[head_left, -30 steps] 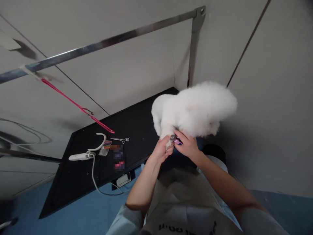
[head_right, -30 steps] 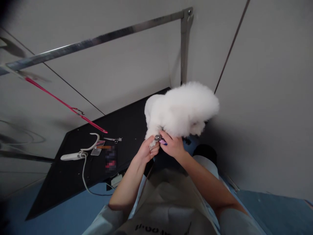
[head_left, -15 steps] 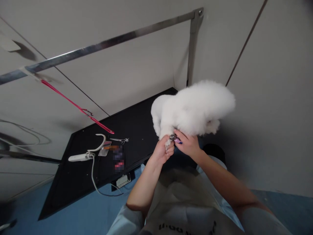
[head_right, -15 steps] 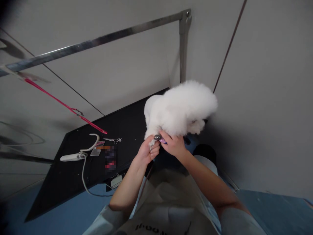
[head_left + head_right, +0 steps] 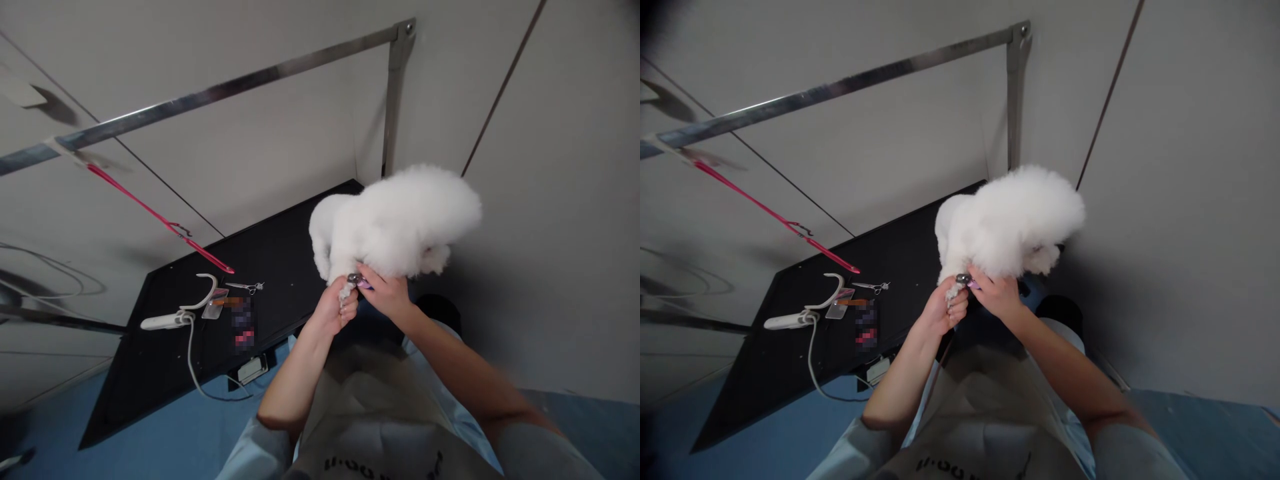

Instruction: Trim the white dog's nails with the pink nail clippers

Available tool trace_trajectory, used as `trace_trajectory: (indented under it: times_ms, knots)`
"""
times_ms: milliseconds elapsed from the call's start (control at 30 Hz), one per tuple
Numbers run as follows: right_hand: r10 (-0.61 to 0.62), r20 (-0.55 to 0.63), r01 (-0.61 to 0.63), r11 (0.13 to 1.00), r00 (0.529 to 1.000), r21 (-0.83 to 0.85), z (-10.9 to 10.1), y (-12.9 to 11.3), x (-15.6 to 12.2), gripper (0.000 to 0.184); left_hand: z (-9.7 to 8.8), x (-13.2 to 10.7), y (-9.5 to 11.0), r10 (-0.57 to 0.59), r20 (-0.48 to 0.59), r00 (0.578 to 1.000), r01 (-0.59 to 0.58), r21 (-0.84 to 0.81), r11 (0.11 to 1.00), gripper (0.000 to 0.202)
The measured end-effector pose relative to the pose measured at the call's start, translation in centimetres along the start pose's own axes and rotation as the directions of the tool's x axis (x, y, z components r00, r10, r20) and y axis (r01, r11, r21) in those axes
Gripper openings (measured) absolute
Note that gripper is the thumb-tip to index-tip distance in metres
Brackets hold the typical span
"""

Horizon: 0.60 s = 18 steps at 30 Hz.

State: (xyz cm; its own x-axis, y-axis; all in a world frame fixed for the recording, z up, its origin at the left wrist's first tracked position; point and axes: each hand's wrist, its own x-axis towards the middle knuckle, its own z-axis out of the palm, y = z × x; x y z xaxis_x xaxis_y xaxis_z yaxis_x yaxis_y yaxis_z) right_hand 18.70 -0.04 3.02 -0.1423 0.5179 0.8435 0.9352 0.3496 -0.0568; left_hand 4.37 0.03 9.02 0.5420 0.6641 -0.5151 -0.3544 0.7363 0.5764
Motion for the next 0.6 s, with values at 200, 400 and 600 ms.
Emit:
trace_trajectory:
  times_ms: [200, 400, 600]
  knots:
    - [0.028, 0.05, -0.028, 1.0, 0.998, -0.012, 0.7, 0.1, -0.6, 0.029, 0.0, 0.0, 0.1, -0.017, 0.013, 1.0, 0.017, 0.007, 1.0, 0.034]
    - [0.004, 0.013, -0.004, 1.0, 1.0, -0.014, 1.0, 0.2, -0.7, 0.03, -0.2, 0.1, 0.2, -0.026, 0.01, 1.0, 0.025, 0.01, 1.0, 0.031]
    - [0.009, 0.004, -0.009, 0.999, 1.0, -0.044, 1.2, 0.0, -0.7, 0.028, -0.5, 0.3, 0.1, -0.025, 0.03, 0.999, 0.026, -0.004, 1.0, 0.032]
